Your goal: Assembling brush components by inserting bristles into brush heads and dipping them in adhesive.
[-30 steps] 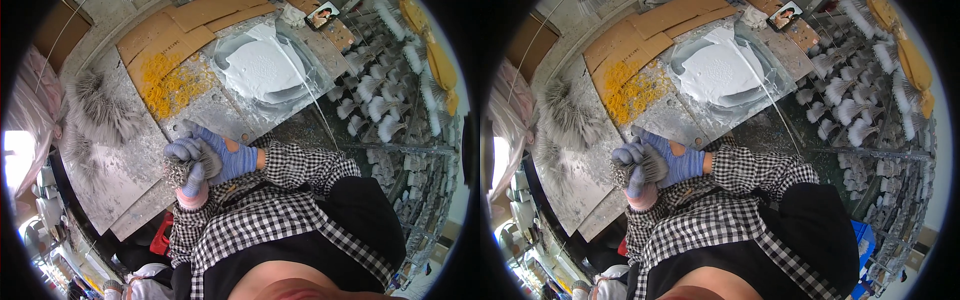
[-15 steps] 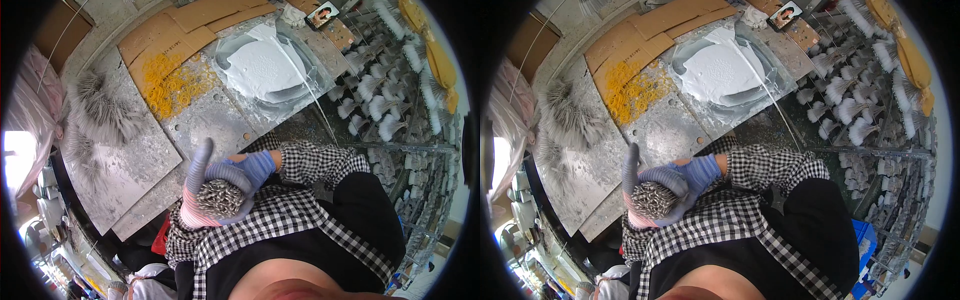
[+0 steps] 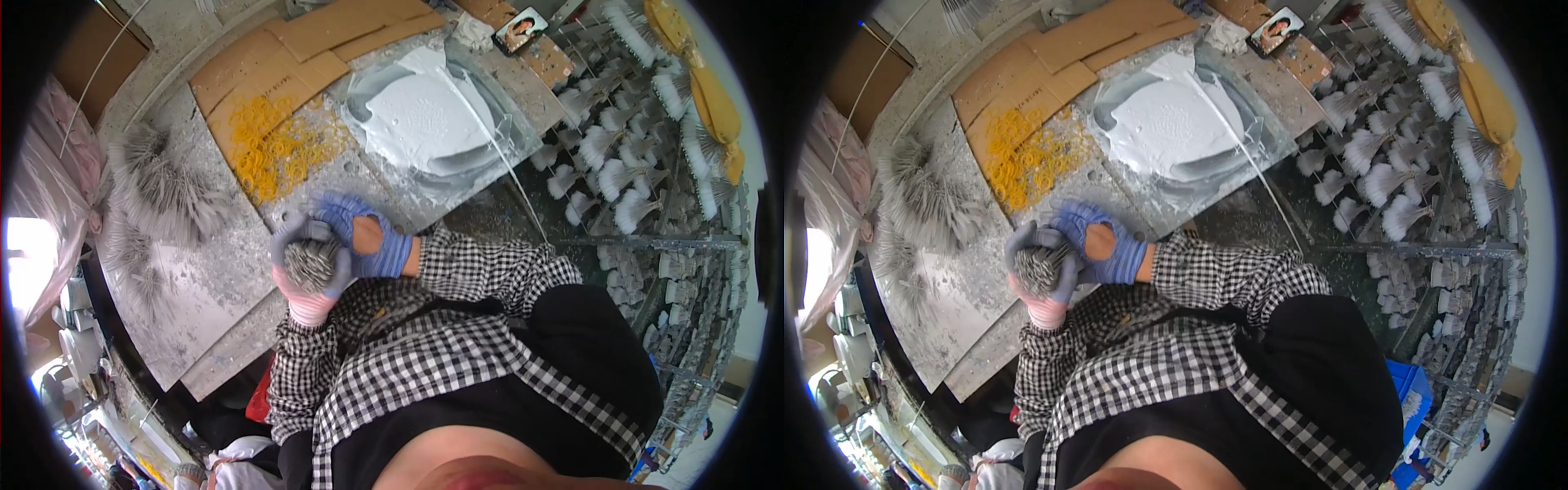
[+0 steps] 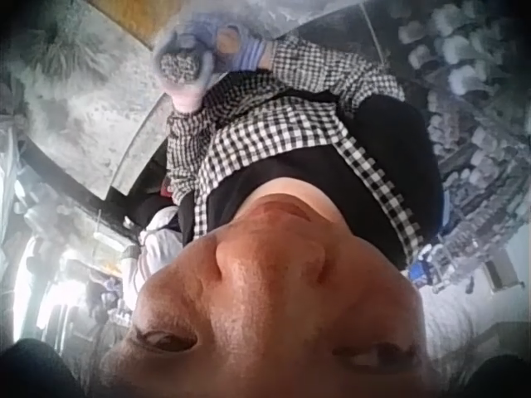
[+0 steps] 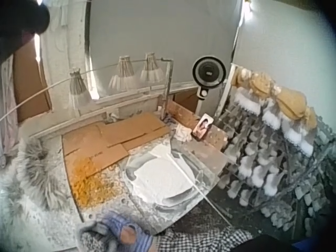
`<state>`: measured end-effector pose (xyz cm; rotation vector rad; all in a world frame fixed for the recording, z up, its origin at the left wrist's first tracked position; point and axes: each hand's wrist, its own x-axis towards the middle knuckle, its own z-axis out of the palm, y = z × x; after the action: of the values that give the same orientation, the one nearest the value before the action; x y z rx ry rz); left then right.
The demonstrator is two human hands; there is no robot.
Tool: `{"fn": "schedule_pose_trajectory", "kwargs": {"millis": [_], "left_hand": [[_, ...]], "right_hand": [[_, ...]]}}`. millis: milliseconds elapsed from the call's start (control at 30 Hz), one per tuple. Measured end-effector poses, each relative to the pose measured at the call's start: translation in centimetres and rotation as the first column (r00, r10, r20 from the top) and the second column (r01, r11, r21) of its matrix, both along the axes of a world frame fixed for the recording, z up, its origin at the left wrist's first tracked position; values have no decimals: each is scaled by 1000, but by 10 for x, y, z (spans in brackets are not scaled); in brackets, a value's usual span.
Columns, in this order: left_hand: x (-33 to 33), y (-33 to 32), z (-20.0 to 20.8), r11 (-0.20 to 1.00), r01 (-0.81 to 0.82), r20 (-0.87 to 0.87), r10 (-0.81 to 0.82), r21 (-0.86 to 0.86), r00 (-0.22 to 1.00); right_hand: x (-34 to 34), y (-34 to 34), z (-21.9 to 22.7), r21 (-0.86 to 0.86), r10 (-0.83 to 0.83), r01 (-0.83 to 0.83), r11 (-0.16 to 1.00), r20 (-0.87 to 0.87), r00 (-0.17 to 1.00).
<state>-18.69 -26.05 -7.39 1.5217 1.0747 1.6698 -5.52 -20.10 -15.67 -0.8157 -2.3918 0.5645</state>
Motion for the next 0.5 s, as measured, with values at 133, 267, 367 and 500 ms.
{"fn": "schedule_pose_trajectory", "kwargs": {"millis": [133,267,367,500], "left_hand": [[-9,3,-25,947,3,219,71,-322,973],[-4,-8,-8,980,185,554,-116,-71,825],[6,-21,0,990,115,596,-40,-87,802],[-12,-59,-32,985,-6,532,98,-173,841]], "right_hand": [[0,2,26,3,-66,67,998,266,962],[-9,-1,33,-90,162,-206,974,-355,921],[-8,-13,53,-351,162,-343,871,-454,876],[-2,-42,59,-484,29,-264,834,-440,897]]}}
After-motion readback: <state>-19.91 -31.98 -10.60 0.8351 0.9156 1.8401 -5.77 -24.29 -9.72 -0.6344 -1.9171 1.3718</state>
